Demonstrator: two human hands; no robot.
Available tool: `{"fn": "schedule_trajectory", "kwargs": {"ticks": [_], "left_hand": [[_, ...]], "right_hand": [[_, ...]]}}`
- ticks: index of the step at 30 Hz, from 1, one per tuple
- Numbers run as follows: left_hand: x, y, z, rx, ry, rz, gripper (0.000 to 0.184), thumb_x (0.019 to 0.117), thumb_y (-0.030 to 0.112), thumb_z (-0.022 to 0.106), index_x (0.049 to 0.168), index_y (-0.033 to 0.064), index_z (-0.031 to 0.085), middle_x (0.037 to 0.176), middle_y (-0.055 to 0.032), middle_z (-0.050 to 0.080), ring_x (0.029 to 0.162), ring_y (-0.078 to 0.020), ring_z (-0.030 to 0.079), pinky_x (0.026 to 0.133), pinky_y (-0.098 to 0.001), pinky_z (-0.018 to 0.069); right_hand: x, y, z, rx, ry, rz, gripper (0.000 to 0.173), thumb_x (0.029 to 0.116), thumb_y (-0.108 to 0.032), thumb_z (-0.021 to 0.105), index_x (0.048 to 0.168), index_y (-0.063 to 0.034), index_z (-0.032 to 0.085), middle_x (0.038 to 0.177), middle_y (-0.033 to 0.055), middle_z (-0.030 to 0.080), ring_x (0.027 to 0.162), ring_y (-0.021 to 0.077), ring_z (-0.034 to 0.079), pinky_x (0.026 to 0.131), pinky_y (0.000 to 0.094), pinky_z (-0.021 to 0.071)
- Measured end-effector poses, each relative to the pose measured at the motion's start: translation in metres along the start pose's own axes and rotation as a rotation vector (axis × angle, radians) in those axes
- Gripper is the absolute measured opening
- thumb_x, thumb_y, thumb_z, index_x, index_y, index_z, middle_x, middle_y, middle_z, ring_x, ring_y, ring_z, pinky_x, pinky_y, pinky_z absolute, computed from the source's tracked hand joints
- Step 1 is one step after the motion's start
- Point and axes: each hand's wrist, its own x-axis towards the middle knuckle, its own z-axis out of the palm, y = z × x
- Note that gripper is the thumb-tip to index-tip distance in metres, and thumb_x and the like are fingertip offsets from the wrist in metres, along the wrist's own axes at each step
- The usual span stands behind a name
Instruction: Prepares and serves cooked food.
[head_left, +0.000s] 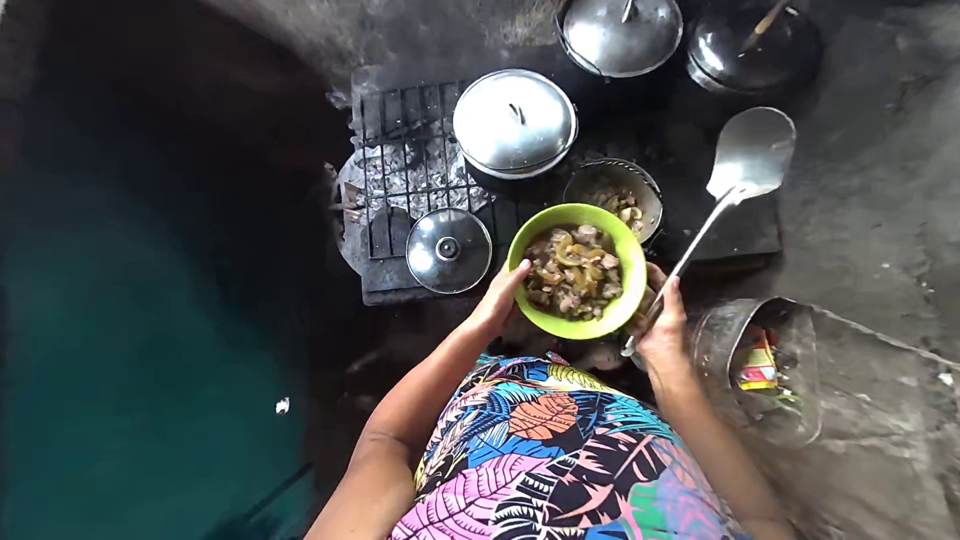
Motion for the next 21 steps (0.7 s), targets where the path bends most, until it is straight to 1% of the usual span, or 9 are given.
{"fn": "schedule_trajectory", "kwargs": {"ticks": [1,3,6,7,9,12,16,18,21], "left_hand": [[-0.001,0.004,0.009,0.021,-0.032,-0.008,0.047,0.108,0.028,0.034,0.152,0.0109,0.032,0.112,-0.0074,0.066,0.096,-0.0126,0.067,0.084,-0.0328,0.0583],[0.001,0.006,0.022,0.041,-0.081,-0.033,0.046,0.1088,0.026,0.035,0.152,0.0097,0.032,0.111,-0.0079,0.066,0.093,-0.013,0.067,0.083,-0.0328,0.058],[0.01,0.002,0.029,0.08,-0.161,-0.048,0.05,0.1077,0.029,0.038,0.154,0.0103,0.031,0.116,-0.0106,0.065,0.098,-0.0153,0.067,0.086,-0.0355,0.0574],[0.012,0.0,0.03,0.108,-0.208,-0.046,0.052,0.1075,0.03,0.038,0.155,0.0096,0.03,0.12,-0.0121,0.064,0.102,-0.0157,0.066,0.089,-0.0365,0.0562],[0.017,-0.002,0.029,0.163,-0.349,-0.045,0.056,0.1077,0.037,0.034,0.156,0.0092,0.026,0.123,-0.0122,0.062,0.102,-0.0147,0.065,0.089,-0.0357,0.056],[0.024,0.003,0.018,0.342,-0.546,-0.01,0.066,0.1056,0.051,0.027,0.158,0.0104,0.026,0.129,-0.0116,0.062,0.097,-0.0169,0.069,0.078,-0.0345,0.0603],[0.058,0.007,-0.057,1.026,-0.105,0.084,0.049,0.1056,0.029,0.052,0.151,0.0092,0.05,0.148,-0.0222,0.053,0.133,-0.0363,0.054,0.11,-0.055,0.0444],[0.086,-0.007,-0.113,1.367,0.222,0.043,0.051,0.0977,0.024,0.064,0.146,0.0106,0.055,0.145,-0.0347,0.047,0.131,-0.0541,0.049,0.102,-0.0704,0.0433],[0.105,-0.018,-0.159,1.565,0.335,-0.103,0.054,0.0991,0.016,0.06,0.152,0.0159,0.048,0.144,-0.0413,0.042,0.128,-0.0627,0.046,0.096,-0.0762,0.0428]], "right_hand": [[-0.004,0.001,0.005,0.02,-0.001,-0.027,0.05,0.1069,-0.05,0.033,0.138,-0.0161,0.052,0.104,-0.0018,0.072,0.078,0.0046,0.068,0.064,0.0253,0.0596],[-0.011,0.003,0.012,0.13,-0.02,-0.096,0.06,0.0991,-0.057,0.048,0.139,-0.0127,0.049,0.116,0.0033,0.069,0.104,0.0139,0.069,0.087,0.0374,0.0608],[-0.016,0.007,0.005,0.216,-0.013,-0.125,0.076,0.079,-0.061,0.076,0.135,-0.0151,0.052,0.112,0.0009,0.072,0.101,0.0132,0.071,0.085,0.0368,0.0623],[-0.018,0.01,0.001,0.227,0.014,-0.123,0.065,0.0807,-0.05,0.075,0.131,-0.0142,0.053,0.107,0.0002,0.072,0.098,0.0119,0.071,0.083,0.0357,0.0625],[-0.024,0.014,-0.006,0.222,0.088,-0.117,0.037,0.0894,-0.026,0.051,0.123,-0.0118,0.051,0.1,-0.002,0.071,0.093,0.0082,0.07,0.081,0.0326,0.062],[-0.036,0.015,-0.014,0.246,0.168,-0.104,0.033,0.0949,-0.021,0.036,0.124,-0.0098,0.048,0.1,-0.0019,0.069,0.093,0.0064,0.069,0.082,0.0305,0.0613],[-0.052,0.018,-0.034,0.241,0.275,-0.114,0.031,0.0968,-0.02,0.031,0.121,-0.0106,0.049,0.098,-0.0043,0.069,0.092,0.0042,0.069,0.081,0.0282,0.0606],[-0.059,0.021,-0.047,0.278,0.307,-0.108,0.033,0.0967,-0.022,0.031,0.123,-0.0101,0.048,0.099,-0.0026,0.069,0.092,0.006,0.069,0.082,0.0298,0.0608],[-0.071,0.019,-0.062,0.295,0.426,-0.122,0.033,0.1,-0.021,0.026,0.124,-0.01,0.047,0.1,-0.0025,0.068,0.092,0.0056,0.069,0.081,0.0291,0.0604]]}}
